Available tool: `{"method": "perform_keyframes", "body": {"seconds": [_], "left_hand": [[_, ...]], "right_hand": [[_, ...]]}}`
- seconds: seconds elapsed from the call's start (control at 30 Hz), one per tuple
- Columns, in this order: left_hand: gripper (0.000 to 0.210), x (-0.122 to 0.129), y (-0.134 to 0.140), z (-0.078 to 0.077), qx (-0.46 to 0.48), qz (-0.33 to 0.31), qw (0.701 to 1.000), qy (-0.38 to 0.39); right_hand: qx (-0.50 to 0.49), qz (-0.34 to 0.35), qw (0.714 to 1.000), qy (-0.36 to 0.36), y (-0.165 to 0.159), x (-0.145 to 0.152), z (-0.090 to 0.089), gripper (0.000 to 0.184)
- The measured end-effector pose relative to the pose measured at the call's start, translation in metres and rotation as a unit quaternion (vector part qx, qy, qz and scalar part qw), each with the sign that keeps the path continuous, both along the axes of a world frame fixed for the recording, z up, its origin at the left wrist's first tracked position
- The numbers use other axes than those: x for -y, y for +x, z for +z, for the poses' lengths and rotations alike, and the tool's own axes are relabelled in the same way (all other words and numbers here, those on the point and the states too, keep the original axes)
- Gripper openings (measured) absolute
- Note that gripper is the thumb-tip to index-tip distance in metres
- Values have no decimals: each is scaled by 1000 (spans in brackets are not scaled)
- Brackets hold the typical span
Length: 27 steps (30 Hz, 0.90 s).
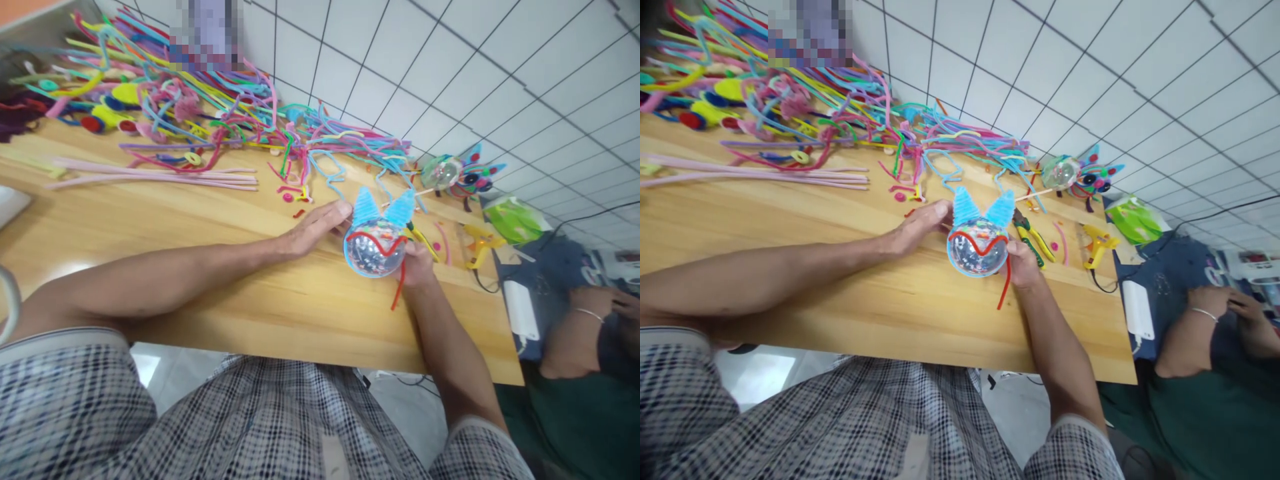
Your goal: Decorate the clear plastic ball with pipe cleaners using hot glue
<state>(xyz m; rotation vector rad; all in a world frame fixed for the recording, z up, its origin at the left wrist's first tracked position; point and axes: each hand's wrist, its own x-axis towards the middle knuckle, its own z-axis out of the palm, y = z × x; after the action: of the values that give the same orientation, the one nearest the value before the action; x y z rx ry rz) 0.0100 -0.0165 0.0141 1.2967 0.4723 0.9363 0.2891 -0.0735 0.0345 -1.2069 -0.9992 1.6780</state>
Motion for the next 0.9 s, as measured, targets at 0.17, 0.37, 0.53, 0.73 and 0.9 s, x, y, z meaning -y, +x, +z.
{"method": "perform_keyframes", "body": {"seconds": [0.17, 0.37, 0.53, 0.73, 0.9], "left_hand": [[82, -7, 6, -12, 13, 9, 999, -47], [91, -14, 7, -10, -8, 25, 993, -111], [99, -17, 4, -4, -13, 34, 993, -115], [99, -19, 3, 5, -22, 34, 991, -126], [100, -18, 3, 6, -32, 18, 992, -121]], "right_hand": [[27, 11, 999, 19, -6, 3, 3, 55], [71, 12, 997, 32, -11, 7, 7, 56], [77, 26, 996, 26, -12, 7, 7, 61], [64, 32, 997, 25, -14, 8, 7, 67], [72, 26, 996, 34, -17, 10, 12, 73]]}}
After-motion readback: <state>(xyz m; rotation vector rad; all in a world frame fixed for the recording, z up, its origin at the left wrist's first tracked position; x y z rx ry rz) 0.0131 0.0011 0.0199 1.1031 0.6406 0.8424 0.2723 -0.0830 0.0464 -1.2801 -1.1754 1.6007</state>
